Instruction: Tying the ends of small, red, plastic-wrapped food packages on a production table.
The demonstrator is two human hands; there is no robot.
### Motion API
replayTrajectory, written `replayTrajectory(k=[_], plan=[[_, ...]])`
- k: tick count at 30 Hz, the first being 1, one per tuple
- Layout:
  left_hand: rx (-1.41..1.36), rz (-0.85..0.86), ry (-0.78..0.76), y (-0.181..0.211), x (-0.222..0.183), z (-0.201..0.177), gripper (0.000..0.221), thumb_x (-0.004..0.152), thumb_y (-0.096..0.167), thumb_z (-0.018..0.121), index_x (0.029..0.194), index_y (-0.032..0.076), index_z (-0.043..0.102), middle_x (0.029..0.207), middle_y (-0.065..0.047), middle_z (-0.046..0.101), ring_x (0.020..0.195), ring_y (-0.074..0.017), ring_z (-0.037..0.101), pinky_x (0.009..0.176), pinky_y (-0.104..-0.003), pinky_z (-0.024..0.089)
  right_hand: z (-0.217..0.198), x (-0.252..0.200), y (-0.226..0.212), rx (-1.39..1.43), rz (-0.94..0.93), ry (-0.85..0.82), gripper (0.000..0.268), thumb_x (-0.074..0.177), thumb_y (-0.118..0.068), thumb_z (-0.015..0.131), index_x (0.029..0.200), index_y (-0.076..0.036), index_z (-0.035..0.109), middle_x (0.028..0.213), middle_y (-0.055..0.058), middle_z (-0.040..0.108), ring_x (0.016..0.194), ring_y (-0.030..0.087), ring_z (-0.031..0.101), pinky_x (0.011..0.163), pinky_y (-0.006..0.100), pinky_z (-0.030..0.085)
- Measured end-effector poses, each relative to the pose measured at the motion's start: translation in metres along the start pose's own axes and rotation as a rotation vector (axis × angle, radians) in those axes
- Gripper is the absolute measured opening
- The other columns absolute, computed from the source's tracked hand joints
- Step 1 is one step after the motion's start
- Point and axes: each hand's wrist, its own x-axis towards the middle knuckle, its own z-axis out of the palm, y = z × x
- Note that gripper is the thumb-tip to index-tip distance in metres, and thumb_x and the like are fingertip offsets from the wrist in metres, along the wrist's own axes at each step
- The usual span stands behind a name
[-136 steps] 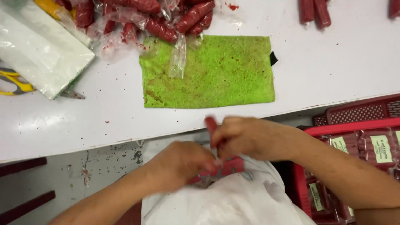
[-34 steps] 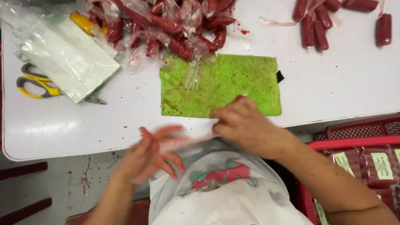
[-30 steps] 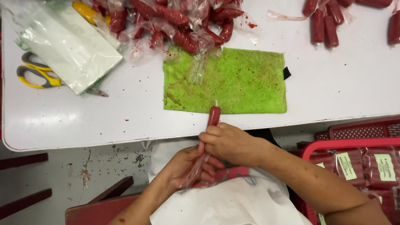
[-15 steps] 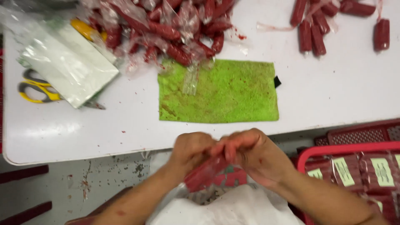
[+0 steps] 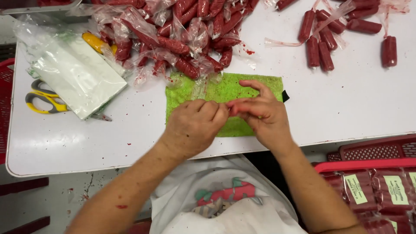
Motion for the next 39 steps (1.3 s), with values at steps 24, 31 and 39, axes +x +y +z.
replayTrajectory(k=[24,31,39], plan=[[-1.051,-0.793,0.391,0.04,-0.019,0.071,0.021,0.088,0.002,0.074,0.105,0.01,0.08,0.107,-0.009,0.053,0.075,-0.0152,0.07,0.073,-0.027,0.062,0.055,-0.071,0.094,0.465,0.333,0.269,0.051,0.075,0.011,0.077,0.113,-0.003,0.045,0.09,0.001,0.051,0.088,0.016,0.066,0.086,0.032,0.06],[-0.697,-0.229,-0.069,0.009,-0.018,0.046,0.013,0.097,0.016,0.06,0.101,0.023,0.071,0.094,-0.001,0.068,0.077,-0.0257,0.069,0.068,-0.039,0.058,0.03,-0.051,0.079,-0.058,-0.058,-0.12,0.046,0.095,-0.049,0.056,0.089,-0.005,0.068,0.091,0.015,0.071,0.09,0.037,0.071,0.078,0.048,0.059],[0.133,0.022,-0.107,-0.162,-0.006,0.063,0.008,0.094,0.013,0.06,0.098,0.018,0.064,0.096,-0.003,0.06,0.086,-0.0269,0.063,0.067,-0.038,0.05,-0.081,0.014,0.099,0.233,0.339,-0.058,0.014,0.086,-0.011,0.073,0.093,0.0,0.074,0.086,0.021,0.076,0.08,0.032,0.075,0.082,0.046,0.058]])
